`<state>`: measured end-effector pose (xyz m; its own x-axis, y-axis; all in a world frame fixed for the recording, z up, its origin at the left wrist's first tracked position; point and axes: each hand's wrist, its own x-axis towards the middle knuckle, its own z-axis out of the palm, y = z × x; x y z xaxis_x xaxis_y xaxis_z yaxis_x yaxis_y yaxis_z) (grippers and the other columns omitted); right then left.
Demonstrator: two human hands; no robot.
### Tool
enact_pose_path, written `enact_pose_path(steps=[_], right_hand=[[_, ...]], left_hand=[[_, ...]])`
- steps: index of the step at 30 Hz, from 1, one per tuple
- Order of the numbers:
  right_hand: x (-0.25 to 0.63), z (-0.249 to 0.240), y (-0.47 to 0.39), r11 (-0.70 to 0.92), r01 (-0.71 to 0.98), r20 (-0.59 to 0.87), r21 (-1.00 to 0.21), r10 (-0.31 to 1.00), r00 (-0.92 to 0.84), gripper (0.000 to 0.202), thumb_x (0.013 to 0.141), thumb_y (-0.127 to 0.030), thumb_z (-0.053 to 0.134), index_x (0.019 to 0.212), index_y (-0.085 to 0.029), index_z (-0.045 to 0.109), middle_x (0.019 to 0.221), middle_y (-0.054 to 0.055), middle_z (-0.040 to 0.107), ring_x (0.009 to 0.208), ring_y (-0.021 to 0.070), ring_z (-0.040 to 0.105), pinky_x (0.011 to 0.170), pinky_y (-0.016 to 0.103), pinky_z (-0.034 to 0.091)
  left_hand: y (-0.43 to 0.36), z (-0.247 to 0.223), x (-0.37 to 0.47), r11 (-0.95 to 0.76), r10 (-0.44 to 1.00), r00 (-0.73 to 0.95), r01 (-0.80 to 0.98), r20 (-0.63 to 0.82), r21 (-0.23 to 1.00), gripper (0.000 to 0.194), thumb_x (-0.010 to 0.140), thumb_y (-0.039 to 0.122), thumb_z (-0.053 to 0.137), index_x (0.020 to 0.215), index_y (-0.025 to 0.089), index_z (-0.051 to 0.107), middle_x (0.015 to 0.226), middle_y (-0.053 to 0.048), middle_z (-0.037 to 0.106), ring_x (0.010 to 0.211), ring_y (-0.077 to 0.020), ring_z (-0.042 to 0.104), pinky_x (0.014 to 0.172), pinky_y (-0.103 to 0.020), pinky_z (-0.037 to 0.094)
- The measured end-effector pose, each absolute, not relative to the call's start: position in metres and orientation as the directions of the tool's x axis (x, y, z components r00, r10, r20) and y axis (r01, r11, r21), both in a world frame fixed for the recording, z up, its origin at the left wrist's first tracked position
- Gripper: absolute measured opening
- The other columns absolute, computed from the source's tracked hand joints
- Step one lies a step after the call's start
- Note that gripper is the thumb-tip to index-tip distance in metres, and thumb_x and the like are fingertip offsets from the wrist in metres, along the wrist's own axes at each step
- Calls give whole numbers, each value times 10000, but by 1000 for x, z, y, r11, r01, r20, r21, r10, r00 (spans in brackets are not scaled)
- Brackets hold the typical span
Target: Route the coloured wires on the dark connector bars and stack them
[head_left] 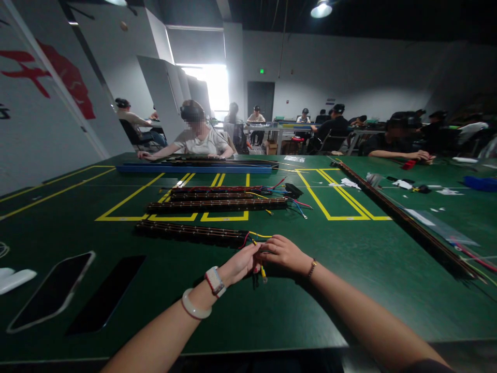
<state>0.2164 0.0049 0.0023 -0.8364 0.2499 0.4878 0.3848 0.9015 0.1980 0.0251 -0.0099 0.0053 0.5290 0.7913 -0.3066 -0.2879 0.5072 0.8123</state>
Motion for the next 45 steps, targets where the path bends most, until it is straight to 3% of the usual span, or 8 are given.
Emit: enact_pose_path(steps=[3, 7, 10, 15, 26, 35, 40, 45], right_hand=[[216, -1, 9, 903, 424, 520, 67, 332, -787, 257, 960, -201, 482, 1168, -243, 628, 1079, 61, 679, 972, 171, 596, 884, 339, 454], [205, 1, 17, 848, 471, 645, -241, 503, -576, 220, 955, -216, 484, 1095, -217, 653, 1073, 86, 683, 1024, 181, 606, 905, 349, 470], [189, 11, 28, 779, 501, 643, -376, 609, -464, 201, 950, -217, 497, 1070, -209, 657, 1052, 79, 694, 1001, 178, 622, 868, 328, 483], [153, 34, 47, 744, 608, 584, -277, 633, -509, 158, 922, -249, 569, 978, -184, 702, 875, 64, 714, 812, 167, 602, 773, 290, 429], [102, 38, 55, 775, 631, 398, 11, 576, -714, 152, 913, -245, 582, 850, -197, 712, 807, 39, 667, 787, 170, 528, 720, 294, 341], [123, 35, 45, 743, 661, 503, -106, 613, -609, 279, 923, -353, 569, 1139, -193, 644, 1023, 83, 657, 908, 201, 556, 812, 320, 407], [169, 32, 40, 697, 696, 515, -170, 666, -541, 243, 942, -335, 532, 1083, -191, 669, 1005, 79, 661, 903, 194, 568, 820, 326, 416], [209, 9, 37, 614, 768, 462, -183, 743, -484, 203, 913, -332, 588, 1016, -203, 706, 934, 64, 673, 863, 190, 572, 775, 302, 395]], left_hand=[[-7, 2, 24, 536, 764, 561, -276, -319, 798, 272, 958, 313, 402, 938, 110, 581, 648, -19, 581, 473, -79, 502, 477, -198, 372], [-6, 0, 23, 518, 771, 564, -285, -296, 807, 359, 959, 306, 288, 845, 105, 563, 647, -68, 610, 469, -112, 531, 488, -233, 397], [-6, -3, 23, 503, 783, 545, -276, -298, 819, 269, 940, 239, 348, 845, 104, 560, 693, -73, 625, 483, -99, 533, 511, -229, 408], [-7, -7, 24, 494, 810, 476, -240, -342, 836, 134, 882, 72, 409, 867, 133, 528, 702, -37, 622, 509, -93, 539, 538, -223, 407], [-9, -6, 24, 459, 826, 450, -189, -339, 868, 111, 845, 124, 486, 882, 121, 591, 680, -22, 597, 553, -97, 474, 556, -227, 349], [-11, -3, 25, 363, 846, 460, -124, -271, 923, 50, 813, 168, 526, 805, 141, 568, 661, -16, 590, 556, -109, 512, 582, -246, 399], [-8, 9, 15, 140, 865, 442, 243, -238, 960, 250, 893, 368, 469, 813, 150, 563, 601, 3, 583, 378, -75, 386, 453, -225, 280], [-9, 13, 7, -144, 941, 336, 498, -37, 855, 268, 869, 345, 539, 650, 192, 560, 498, 16, 489, 456, -134, 450, 549, -249, 318]])
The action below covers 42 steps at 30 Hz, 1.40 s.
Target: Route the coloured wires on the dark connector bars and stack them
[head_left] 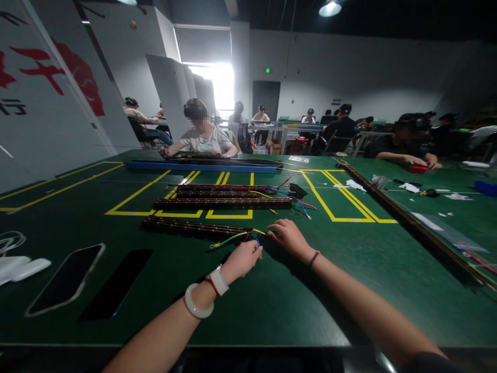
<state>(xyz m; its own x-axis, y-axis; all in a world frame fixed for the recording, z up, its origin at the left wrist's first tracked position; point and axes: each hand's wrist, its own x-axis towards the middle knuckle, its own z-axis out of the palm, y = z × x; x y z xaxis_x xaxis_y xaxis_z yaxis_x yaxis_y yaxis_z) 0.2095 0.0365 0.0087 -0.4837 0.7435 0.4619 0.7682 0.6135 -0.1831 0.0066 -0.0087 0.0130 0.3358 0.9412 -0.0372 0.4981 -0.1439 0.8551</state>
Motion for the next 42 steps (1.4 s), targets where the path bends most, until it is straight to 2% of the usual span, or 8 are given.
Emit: enact_pose_path(steps=[5, 10, 14, 23, 28, 31, 37, 42], right_hand=[[223, -8, 32, 576, 801, 404, -162, 779, -479, 172, 923, -298, 582, 928, -222, 736, 797, 43, 661, 781, 163, 551, 711, 269, 349], [224, -11, 34, 568, 807, 368, -160, 793, -485, 176, 921, -303, 585, 916, -215, 737, 796, 40, 657, 772, 152, 545, 714, 258, 338], [224, -11, 34, 564, 808, 358, -171, 800, -482, 193, 929, -312, 569, 923, -210, 733, 808, 43, 660, 780, 157, 545, 725, 261, 339], [224, -10, 32, 564, 800, 344, -204, 806, -481, 203, 932, -315, 563, 918, -201, 731, 810, 47, 661, 784, 163, 548, 731, 261, 341], [224, -10, 32, 568, 794, 343, -216, 806, -483, 201, 929, -310, 566, 916, -195, 730, 811, 48, 663, 786, 165, 549, 738, 263, 344], [224, -10, 31, 562, 797, 342, -221, 810, -476, 208, 931, -314, 562, 914, -197, 733, 806, 49, 662, 780, 163, 550, 736, 266, 346], [223, -10, 32, 562, 799, 356, -215, 806, -472, 192, 923, -311, 576, 906, -204, 734, 792, 45, 657, 762, 162, 547, 711, 267, 343], [224, -15, 34, 578, 790, 378, -205, 791, -481, 184, 918, -312, 584, 896, -204, 732, 785, 45, 654, 756, 164, 551, 702, 270, 346]], left_hand=[[-11, 11, 3, -343, 927, 345, 628, 144, 699, 207, 834, 289, 598, 653, 211, 531, 536, 1, 463, 578, -201, 539, 685, -302, 385], [-12, 19, 5, -474, 872, 490, 839, 8, 268, 259, 938, 289, 380, 863, 152, 586, 741, -115, 641, 719, -265, 648, 726, -367, 450], [-15, 26, 7, -483, 874, 485, 870, 0, 100, 350, 969, 356, 303, 926, 155, 587, 794, -119, 683, 750, -265, 677, 694, -352, 479], [-14, 40, 1, -177, 973, 156, 978, 173, 112, 364, 977, 340, 270, 1156, 107, 485, 724, -110, 678, 672, -270, 686, 555, -312, 460], [-13, 41, -2, -174, 976, 155, 978, 151, 119, 363, 978, 344, 262, 1017, 127, 551, 722, -109, 658, 669, -257, 668, 569, -319, 466], [-11, 36, -4, -249, 939, 206, 960, 276, 131, 341, 968, 313, 304, 1022, 104, 568, 868, -139, 659, 803, -255, 651, 691, -357, 493], [-10, 21, 2, -572, 761, 468, 811, 449, 122, 429, 937, 281, 420, 1342, 149, 463, 1284, -131, 570, 1184, -259, 511, 1010, -434, 399], [-15, 11, 9, -708, 684, 615, 691, 394, 150, 295, 925, 232, 448, 1163, 185, 617, 1339, -70, 562, 1339, -245, 380, 1138, -468, 262]])
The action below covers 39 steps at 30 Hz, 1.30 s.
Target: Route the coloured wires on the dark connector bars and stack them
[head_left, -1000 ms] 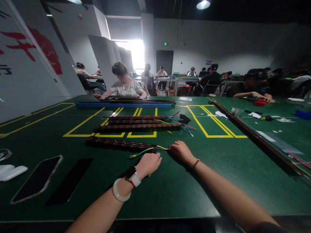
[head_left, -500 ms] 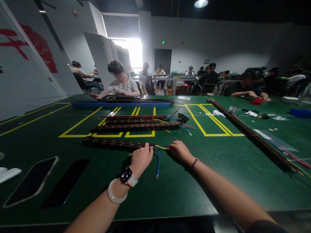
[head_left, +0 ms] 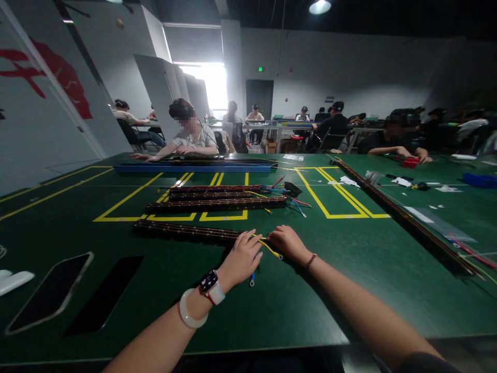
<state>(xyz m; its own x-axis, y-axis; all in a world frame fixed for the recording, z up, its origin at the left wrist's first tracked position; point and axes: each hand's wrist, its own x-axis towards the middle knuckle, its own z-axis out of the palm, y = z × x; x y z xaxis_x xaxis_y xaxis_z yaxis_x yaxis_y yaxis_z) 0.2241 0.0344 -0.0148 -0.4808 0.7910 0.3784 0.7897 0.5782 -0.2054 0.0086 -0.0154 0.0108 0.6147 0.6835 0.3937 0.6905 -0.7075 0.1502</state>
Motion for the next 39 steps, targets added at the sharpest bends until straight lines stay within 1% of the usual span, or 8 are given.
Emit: enact_pose_path(steps=[5, 9, 14, 17, 22, 26, 34, 39], right_hand=[[225, -17, 36, 569, 790, 366, -227, 802, -473, 188, 915, -319, 585, 902, -206, 734, 800, 51, 656, 770, 169, 555, 712, 277, 359], [225, -13, 34, 534, 777, 320, -334, 840, -439, 219, 917, -366, 571, 915, -218, 734, 830, 47, 664, 811, 171, 566, 745, 283, 368], [220, -6, 26, 486, 770, 226, -413, 874, -430, 353, 787, -529, 682, 907, -198, 706, 860, 37, 671, 859, 185, 578, 819, 318, 354], [215, -5, 22, 475, 771, 174, -425, 878, -445, 326, 749, -472, 738, 906, -191, 690, 868, 31, 676, 855, 184, 586, 822, 319, 353], [209, -3, 16, 470, 780, 169, -412, 881, -442, 113, 828, -256, 661, 903, -180, 697, 868, 43, 671, 838, 165, 592, 759, 262, 392], [204, 0, 10, 450, 810, 196, -376, 893, -405, 128, 864, -185, 588, 952, -174, 681, 930, 58, 660, 844, 152, 605, 712, 222, 415], [192, 6, -5, 563, 826, 205, 0, 809, -551, 129, 909, -161, 530, 945, -143, 653, 907, 109, 644, 800, 199, 606, 729, 290, 397], [184, 5, -12, 613, 790, 195, -10, 776, -600, 137, 903, -172, 544, 989, -137, 645, 924, 117, 633, 793, 204, 591, 729, 304, 405]], left_hand=[[-17, 15, 9, -676, 712, 570, 714, 411, 182, 254, 919, 219, 449, 1078, 176, 643, 1356, -102, 523, 1311, -251, 415, 1103, -461, 321], [-17, 27, 8, -517, 837, 428, 823, 340, 236, 292, 948, 254, 378, 910, 146, 646, 1022, -116, 644, 954, -206, 621, 859, -346, 481], [-20, 29, 10, -367, 929, 363, 867, 77, 337, 375, 963, 336, 342, 782, 169, 625, 760, -71, 668, 685, -178, 640, 634, -262, 424], [-21, 24, 13, -310, 942, 335, 828, 32, 467, 336, 943, 349, 384, 750, 177, 598, 707, -61, 650, 621, -172, 621, 574, -247, 374], [-16, 15, 15, -108, 926, 349, 606, -141, 788, 296, 909, 415, 423, 799, 168, 542, 689, -19, 620, 461, -114, 541, 471, -220, 356], [-14, 9, 18, 119, 875, 402, 363, -271, 924, 271, 912, 428, 422, 895, 164, 479, 659, 14, 583, 445, -96, 532, 428, -196, 332], [-19, 9, 26, 379, 837, 474, -143, -273, 914, 174, 927, 316, 485, 991, 155, 476, 727, 1, 590, 632, -97, 586, 587, -213, 394], [-16, 6, 29, 413, 846, 458, -236, -274, 880, 142, 931, 295, 486, 895, 158, 488, 751, -3, 576, 629, -91, 554, 614, -226, 397]])
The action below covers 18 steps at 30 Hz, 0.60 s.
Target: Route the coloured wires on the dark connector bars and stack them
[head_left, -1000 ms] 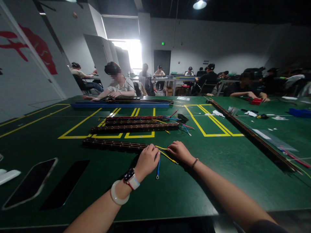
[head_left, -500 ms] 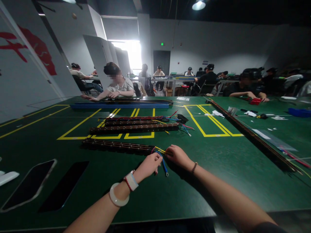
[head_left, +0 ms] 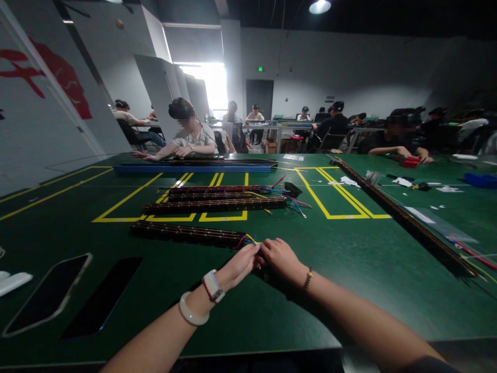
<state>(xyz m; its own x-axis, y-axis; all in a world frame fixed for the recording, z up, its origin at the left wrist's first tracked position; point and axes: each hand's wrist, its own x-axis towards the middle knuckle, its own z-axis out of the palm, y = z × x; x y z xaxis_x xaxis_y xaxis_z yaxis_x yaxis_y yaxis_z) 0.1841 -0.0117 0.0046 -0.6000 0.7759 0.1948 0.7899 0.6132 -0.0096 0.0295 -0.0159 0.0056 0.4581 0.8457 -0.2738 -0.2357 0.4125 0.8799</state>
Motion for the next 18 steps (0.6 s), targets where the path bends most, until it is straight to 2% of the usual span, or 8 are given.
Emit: enact_pose_path(steps=[2, 5, 8, 10, 13, 18], right_hand=[[184, 4, -13, 597, 798, 197, -86, 795, -573, 146, 909, -176, 535, 989, -146, 653, 903, 97, 626, 749, 183, 583, 691, 285, 408], [187, 5, -13, 568, 770, 213, -290, 823, -526, 161, 920, -180, 516, 947, -172, 674, 872, 56, 605, 709, 136, 567, 651, 239, 412], [192, 6, -11, 550, 659, 255, -512, 831, -495, 154, 906, -207, 546, 936, -179, 695, 907, 46, 591, 804, 127, 574, 720, 217, 445], [194, 7, -9, 530, 601, 273, -599, 840, -469, 146, 889, -224, 577, 939, -178, 707, 924, 48, 583, 863, 139, 571, 779, 234, 460], [195, 7, -8, 505, 570, 268, -648, 852, -450, 142, 870, -259, 612, 930, -177, 711, 913, 43, 566, 863, 147, 565, 791, 252, 469], [194, 8, -8, 480, 606, 279, -634, 873, -399, 174, 850, -335, 638, 918, -176, 660, 940, 35, 545, 830, 136, 558, 752, 246, 458]], left_hand=[[-15, 3, 30, 417, 849, 443, -231, -287, 879, 129, 944, 276, 459, 898, 157, 480, 747, -1, 574, 630, -88, 554, 610, -221, 391], [-15, 0, 29, 415, 850, 426, -183, -309, 891, 153, 956, 304, 442, 917, 157, 463, 715, 10, 566, 620, -85, 558, 601, -213, 382], [-17, -1, 29, 378, 864, 406, -134, -297, 916, 216, 947, 379, 461, 913, 167, 441, 688, 29, 542, 602, -85, 554, 603, -217, 396], [-17, -2, 29, 350, 880, 380, -115, -284, 930, 238, 939, 405, 469, 898, 175, 421, 675, 43, 520, 584, -83, 545, 590, -218, 399], [-16, -5, 30, 324, 895, 346, -76, -280, 943, 254, 932, 419, 470, 874, 181, 404, 640, 59, 496, 524, -70, 500, 531, -205, 359], [-12, -12, 30, 286, 907, 330, -28, -261, 958, 325, 885, 483, 511, 815, 185, 401, 555, 99, 416, 431, -43, 379, 457, -190, 254]])
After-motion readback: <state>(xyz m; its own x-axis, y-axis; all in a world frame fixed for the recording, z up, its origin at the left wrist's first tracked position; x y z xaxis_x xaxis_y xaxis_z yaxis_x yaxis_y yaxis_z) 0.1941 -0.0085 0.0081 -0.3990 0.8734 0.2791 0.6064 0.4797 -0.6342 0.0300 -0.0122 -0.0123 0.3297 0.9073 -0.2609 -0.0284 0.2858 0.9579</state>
